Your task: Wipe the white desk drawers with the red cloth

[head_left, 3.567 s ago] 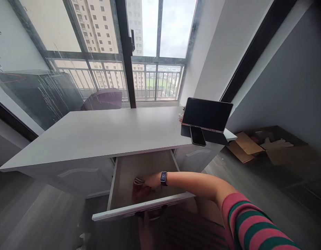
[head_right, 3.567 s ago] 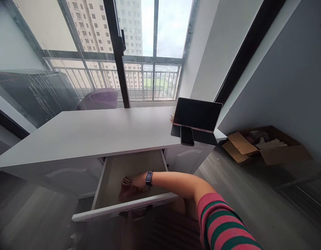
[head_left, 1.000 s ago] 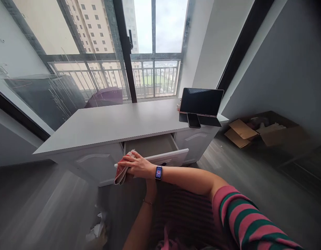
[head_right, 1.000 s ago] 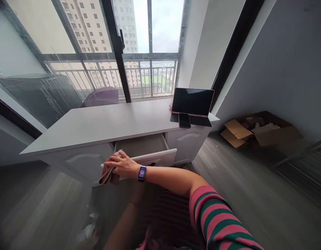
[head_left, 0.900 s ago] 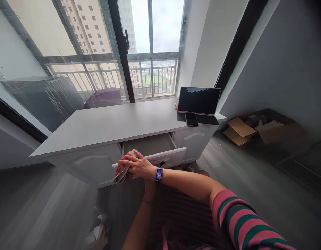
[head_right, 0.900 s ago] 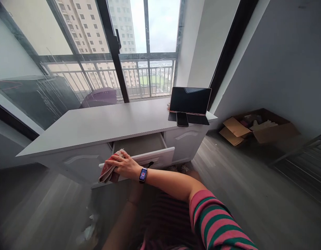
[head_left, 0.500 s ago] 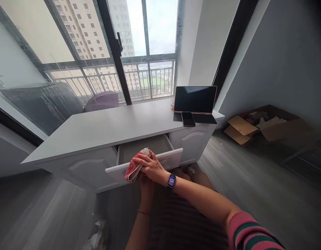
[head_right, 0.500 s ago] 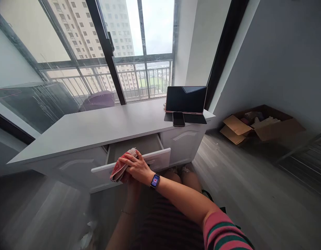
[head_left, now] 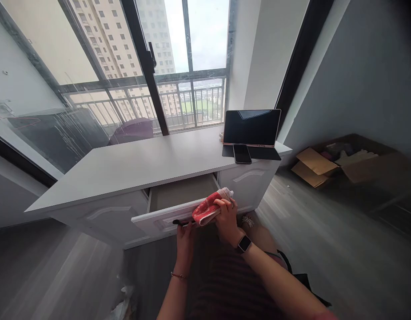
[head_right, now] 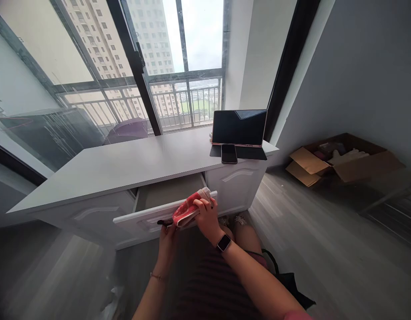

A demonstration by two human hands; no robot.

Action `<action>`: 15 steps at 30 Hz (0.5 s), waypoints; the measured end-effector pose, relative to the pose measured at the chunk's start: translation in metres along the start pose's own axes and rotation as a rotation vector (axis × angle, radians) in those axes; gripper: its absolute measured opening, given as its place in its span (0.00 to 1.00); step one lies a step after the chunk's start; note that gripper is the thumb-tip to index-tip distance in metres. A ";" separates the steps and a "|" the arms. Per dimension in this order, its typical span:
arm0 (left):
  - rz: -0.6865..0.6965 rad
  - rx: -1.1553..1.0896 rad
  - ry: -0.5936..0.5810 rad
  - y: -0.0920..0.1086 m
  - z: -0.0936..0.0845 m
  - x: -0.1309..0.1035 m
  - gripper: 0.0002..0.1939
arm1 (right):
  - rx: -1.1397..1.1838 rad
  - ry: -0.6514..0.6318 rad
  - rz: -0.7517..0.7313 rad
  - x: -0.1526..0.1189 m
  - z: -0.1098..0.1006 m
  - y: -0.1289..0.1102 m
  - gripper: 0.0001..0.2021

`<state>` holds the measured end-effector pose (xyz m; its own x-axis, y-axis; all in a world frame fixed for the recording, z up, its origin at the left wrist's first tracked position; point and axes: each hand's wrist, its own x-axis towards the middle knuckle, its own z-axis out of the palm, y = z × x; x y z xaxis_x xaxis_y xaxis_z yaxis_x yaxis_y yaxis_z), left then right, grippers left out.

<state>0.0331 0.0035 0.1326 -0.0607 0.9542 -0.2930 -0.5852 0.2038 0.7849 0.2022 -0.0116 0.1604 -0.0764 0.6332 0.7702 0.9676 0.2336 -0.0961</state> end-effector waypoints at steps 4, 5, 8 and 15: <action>0.007 -0.039 -0.006 -0.001 -0.002 0.005 0.22 | 0.012 0.114 0.219 -0.013 0.008 -0.002 0.10; 0.009 -0.044 -0.008 -0.001 -0.003 0.005 0.23 | 0.028 0.147 0.265 -0.016 0.012 -0.003 0.10; 0.013 -0.044 -0.015 -0.003 -0.005 0.006 0.23 | 0.095 0.273 0.391 -0.026 0.029 -0.007 0.12; 0.013 -0.065 -0.042 -0.006 -0.004 0.005 0.22 | 0.312 0.391 0.771 -0.053 0.067 -0.020 0.24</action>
<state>0.0326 0.0066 0.1240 -0.0357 0.9653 -0.2586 -0.6363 0.1776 0.7508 0.1709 -0.0004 0.0796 0.7051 0.4153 0.5747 0.6034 0.0743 -0.7940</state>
